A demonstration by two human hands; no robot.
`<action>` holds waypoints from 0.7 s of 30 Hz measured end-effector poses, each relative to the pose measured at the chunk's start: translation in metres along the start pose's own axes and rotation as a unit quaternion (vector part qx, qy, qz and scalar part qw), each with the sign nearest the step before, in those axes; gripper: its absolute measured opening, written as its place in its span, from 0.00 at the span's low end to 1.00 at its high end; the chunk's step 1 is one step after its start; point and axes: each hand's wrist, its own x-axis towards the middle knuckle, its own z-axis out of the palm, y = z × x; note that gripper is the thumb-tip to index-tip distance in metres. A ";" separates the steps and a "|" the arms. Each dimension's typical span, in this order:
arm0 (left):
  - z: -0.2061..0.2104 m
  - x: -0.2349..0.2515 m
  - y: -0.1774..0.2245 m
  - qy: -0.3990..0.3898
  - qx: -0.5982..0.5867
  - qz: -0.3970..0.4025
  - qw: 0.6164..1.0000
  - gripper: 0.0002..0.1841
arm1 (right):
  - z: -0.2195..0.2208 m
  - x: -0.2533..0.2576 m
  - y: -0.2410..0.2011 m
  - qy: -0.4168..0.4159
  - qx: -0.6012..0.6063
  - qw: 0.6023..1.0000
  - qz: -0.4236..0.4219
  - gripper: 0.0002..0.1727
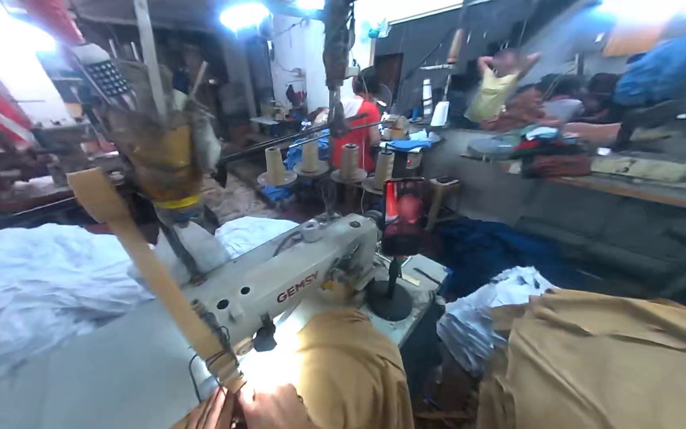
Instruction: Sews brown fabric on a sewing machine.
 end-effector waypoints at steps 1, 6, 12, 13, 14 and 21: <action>-0.001 0.000 0.001 -0.006 -0.003 -0.002 1.000 0.24 | 0.002 -0.001 0.001 0.005 0.003 1.000 -0.004 0.16; -0.002 0.003 0.001 0.000 -0.007 0.007 1.000 0.22 | 0.005 0.003 0.006 0.000 -0.014 1.000 -0.016 0.15; -0.001 0.001 0.004 -0.038 0.008 -0.022 0.999 0.24 | 0.001 0.000 0.010 -0.013 -0.010 1.000 -0.017 0.17; -0.001 0.001 0.004 -0.034 0.010 -0.018 0.999 0.23 | -0.002 0.000 0.010 -0.025 -0.006 1.000 -0.016 0.17; -0.001 0.002 0.004 -0.031 0.013 -0.014 0.999 0.23 | -0.005 0.000 0.009 -0.037 -0.001 0.999 -0.013 0.17; -0.002 0.023 -0.013 0.006 -0.022 0.006 1.000 0.22 | -0.030 -0.012 0.002 -0.103 0.033 0.994 0.001 0.24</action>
